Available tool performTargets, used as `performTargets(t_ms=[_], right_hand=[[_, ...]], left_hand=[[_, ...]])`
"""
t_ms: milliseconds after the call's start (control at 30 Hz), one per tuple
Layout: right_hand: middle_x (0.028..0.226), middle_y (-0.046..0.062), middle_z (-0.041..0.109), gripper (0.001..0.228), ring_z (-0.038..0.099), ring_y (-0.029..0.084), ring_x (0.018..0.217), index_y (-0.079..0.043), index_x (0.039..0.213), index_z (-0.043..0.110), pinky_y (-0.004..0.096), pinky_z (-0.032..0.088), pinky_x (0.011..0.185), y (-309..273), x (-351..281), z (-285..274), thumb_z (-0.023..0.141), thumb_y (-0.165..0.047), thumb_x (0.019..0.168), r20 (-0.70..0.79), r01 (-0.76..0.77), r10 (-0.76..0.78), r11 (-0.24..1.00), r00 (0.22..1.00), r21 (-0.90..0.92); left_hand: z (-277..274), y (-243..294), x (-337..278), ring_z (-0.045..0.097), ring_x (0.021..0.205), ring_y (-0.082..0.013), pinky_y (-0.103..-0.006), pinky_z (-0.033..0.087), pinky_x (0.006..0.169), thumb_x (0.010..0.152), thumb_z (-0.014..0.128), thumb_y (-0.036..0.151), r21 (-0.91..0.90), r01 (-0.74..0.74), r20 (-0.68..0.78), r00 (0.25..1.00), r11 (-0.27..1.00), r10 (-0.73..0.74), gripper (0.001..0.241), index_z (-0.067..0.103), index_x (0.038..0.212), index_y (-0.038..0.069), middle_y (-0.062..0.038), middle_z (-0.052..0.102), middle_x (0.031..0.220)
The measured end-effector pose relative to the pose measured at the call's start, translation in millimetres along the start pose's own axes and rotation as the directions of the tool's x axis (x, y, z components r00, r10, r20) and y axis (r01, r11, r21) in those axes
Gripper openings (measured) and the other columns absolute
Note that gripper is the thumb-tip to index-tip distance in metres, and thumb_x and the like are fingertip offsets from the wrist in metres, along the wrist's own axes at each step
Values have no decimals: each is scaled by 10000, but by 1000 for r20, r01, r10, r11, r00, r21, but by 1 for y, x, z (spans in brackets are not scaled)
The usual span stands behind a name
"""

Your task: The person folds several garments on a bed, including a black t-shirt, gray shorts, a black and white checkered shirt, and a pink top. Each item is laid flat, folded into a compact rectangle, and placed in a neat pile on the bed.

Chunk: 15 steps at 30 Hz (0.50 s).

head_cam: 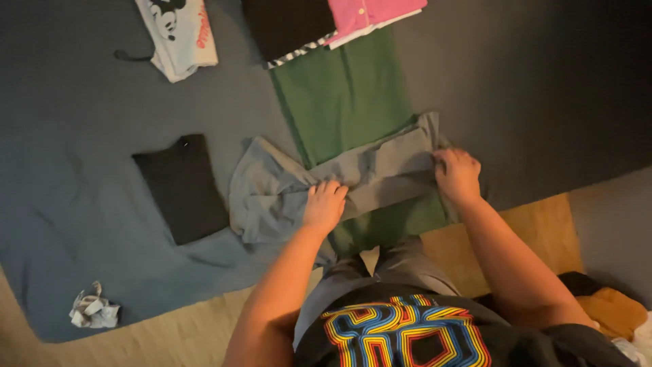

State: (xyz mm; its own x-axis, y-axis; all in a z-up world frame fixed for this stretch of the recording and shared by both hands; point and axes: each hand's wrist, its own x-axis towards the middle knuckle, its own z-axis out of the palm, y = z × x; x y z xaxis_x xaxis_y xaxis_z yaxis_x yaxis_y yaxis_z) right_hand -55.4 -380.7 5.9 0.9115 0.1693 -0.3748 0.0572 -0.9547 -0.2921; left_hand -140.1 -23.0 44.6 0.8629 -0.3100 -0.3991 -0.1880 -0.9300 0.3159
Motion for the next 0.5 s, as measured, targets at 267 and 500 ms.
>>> performTargets(t_ms=[267,500], right_hand=[[1309,64,628,585,610,260,1225,-168,1427,563,483,483,1014,-208,-18,5,686,-397,903,139,455,-440,885,887,-100],[974,-24,598,192,618,201,1001,-233,1023,677,417,473,888,-205,-9,61,629,-400,942,-3,436,-454,859,891,-268]], left_hand=[[0,-50,13,593,1016,-231,-420,409,878,925,602,203,264,-140,-86,982,954,168,226,655,1142,174,-31,622,1103],[-4,-117,27,615,1023,-233,-421,427,851,907,634,205,279,11,-42,999,960,1,142,712,1026,204,-13,670,1034]])
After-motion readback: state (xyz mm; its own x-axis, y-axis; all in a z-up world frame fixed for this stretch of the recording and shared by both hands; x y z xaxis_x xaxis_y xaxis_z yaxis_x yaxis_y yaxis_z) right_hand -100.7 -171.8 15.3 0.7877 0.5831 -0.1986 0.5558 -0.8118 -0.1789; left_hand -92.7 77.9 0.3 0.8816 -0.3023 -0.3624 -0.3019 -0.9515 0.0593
